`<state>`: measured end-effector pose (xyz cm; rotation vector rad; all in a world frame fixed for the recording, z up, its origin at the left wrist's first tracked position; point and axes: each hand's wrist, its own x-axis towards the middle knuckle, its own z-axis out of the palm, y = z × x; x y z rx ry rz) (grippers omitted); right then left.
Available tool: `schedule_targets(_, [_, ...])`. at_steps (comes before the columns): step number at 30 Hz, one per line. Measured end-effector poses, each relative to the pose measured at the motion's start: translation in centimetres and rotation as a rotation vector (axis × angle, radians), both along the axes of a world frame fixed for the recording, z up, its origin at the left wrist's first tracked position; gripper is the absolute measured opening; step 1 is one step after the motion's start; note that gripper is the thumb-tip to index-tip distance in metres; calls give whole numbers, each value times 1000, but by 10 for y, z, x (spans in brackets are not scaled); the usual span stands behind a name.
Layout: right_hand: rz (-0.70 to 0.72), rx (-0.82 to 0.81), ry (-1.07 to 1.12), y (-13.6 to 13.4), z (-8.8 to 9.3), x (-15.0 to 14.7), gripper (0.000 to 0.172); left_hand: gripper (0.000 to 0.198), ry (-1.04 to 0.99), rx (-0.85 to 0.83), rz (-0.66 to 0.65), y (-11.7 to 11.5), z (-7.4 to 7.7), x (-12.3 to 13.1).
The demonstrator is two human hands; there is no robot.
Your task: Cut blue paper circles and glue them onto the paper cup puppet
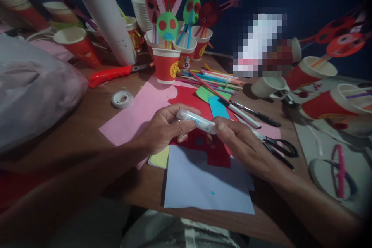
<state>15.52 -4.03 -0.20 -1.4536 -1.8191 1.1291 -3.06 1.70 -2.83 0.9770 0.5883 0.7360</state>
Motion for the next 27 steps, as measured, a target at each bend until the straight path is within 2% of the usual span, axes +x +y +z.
schedule_targets(1, [11,-5,4,0,0,0,41,19,0,3,-4,0,0,0])
schedule_targets(3, [-20,52,-65,1,-2,0,36,19,3,8,-2,0,-1,0])
schedule_targets(6, [-121,302,-260,0,-6,-2,19,18,10,6,17,0,-1,0])
schedule_targets(8, [-153,403,-300,-1,-7,-2,16,17,14,2,21,0,0,0])
schedule_targets(10, [-125,306,-219,-1,-5,-2,20,17,15,2,21,0,1,0])
schedule_targets(13, [-14,40,-11,0,-1,1,32,18,15,9,12,0,1,0])
schedule_targets(16, [38,-37,65,1,0,2,44,20,28,15,2,-1,1,0])
schedule_targets(18, [-8,34,-39,1,-2,1,37,19,32,10,12,-1,1,0])
schedule_targets(21, [-101,333,-305,-1,-9,-1,22,19,31,-4,22,0,2,0])
schedule_targets(23, [-129,517,-407,-2,-12,-2,19,19,32,-11,20,0,3,0])
schedule_targets(25, [-135,537,-403,-2,-13,-2,18,19,30,-17,18,-1,3,0])
schedule_targets(27, [-126,392,-306,-3,-10,-2,20,18,23,-22,16,-1,3,1])
